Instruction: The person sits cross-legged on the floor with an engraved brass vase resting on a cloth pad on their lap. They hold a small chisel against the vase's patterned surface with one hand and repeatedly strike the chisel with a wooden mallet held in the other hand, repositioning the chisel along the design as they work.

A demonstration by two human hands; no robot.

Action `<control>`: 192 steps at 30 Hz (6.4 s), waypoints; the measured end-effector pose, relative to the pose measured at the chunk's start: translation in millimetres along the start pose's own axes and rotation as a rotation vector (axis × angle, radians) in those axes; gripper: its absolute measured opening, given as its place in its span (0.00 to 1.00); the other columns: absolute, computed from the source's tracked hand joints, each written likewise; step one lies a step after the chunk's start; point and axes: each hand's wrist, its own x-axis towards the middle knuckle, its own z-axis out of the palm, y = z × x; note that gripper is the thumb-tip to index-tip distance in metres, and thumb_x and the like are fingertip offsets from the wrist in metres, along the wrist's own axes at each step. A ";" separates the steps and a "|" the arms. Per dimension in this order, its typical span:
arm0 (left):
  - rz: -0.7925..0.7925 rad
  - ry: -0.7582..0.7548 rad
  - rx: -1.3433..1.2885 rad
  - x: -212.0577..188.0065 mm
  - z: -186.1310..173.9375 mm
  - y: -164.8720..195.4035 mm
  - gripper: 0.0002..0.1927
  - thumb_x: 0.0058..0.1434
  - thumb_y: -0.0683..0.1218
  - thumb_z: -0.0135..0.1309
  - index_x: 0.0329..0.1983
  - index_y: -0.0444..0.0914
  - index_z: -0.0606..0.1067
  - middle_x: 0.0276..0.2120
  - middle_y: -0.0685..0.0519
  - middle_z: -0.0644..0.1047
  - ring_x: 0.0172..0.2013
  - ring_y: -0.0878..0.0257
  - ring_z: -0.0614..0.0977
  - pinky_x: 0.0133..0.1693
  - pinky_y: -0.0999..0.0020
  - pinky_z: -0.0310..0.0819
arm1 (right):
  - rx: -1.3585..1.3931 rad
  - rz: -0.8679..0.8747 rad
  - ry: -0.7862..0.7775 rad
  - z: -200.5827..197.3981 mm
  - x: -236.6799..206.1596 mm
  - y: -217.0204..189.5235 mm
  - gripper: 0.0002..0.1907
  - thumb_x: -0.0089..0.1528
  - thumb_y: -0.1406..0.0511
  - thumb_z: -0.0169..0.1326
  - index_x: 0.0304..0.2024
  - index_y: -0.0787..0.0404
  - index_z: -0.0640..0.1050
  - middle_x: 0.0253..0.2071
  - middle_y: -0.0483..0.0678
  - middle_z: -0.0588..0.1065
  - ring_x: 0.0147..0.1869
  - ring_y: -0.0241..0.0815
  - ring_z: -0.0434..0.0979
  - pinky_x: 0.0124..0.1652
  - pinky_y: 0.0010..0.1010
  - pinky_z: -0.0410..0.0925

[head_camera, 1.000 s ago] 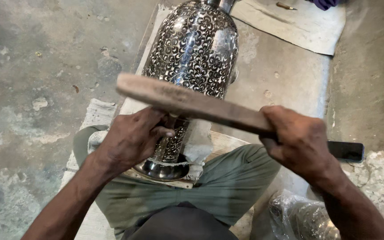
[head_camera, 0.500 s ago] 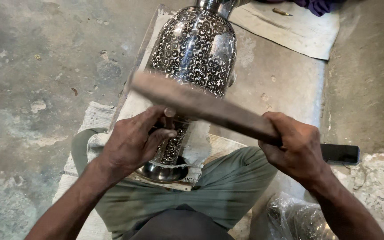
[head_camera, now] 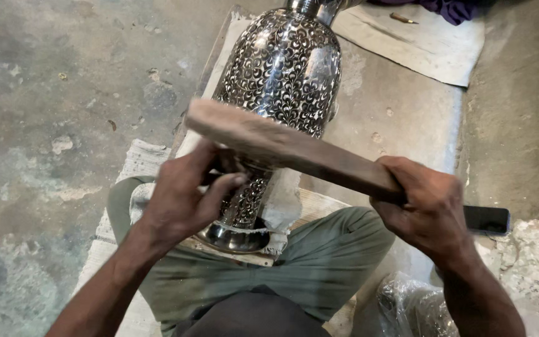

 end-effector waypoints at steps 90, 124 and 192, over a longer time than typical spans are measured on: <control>0.317 0.081 -0.032 -18.7 2.1 4.6 0.25 0.64 0.43 0.63 0.63 0.34 0.71 0.39 0.51 0.82 0.38 0.60 0.87 0.38 0.65 0.85 | 0.067 -0.038 -0.251 -47.1 17.1 11.4 0.16 0.66 0.59 0.58 0.46 0.62 0.70 0.23 0.44 0.69 0.21 0.32 0.70 0.23 0.27 0.65; 0.388 0.090 0.011 -21.1 0.1 -0.7 0.18 0.66 0.46 0.63 0.56 0.39 0.72 0.37 0.53 0.82 0.38 0.63 0.86 0.39 0.69 0.85 | 0.042 0.169 -0.519 -68.1 22.1 -16.3 0.26 0.58 0.66 0.61 0.57 0.67 0.70 0.30 0.48 0.74 0.30 0.41 0.76 0.27 0.31 0.71; 0.268 0.158 0.057 -23.4 3.3 26.6 0.24 0.69 0.48 0.61 0.64 0.36 0.70 0.40 0.49 0.81 0.38 0.62 0.85 0.37 0.68 0.84 | 0.007 0.170 -0.375 -61.6 25.4 -12.4 0.25 0.58 0.64 0.63 0.55 0.66 0.71 0.29 0.51 0.74 0.26 0.41 0.76 0.26 0.32 0.70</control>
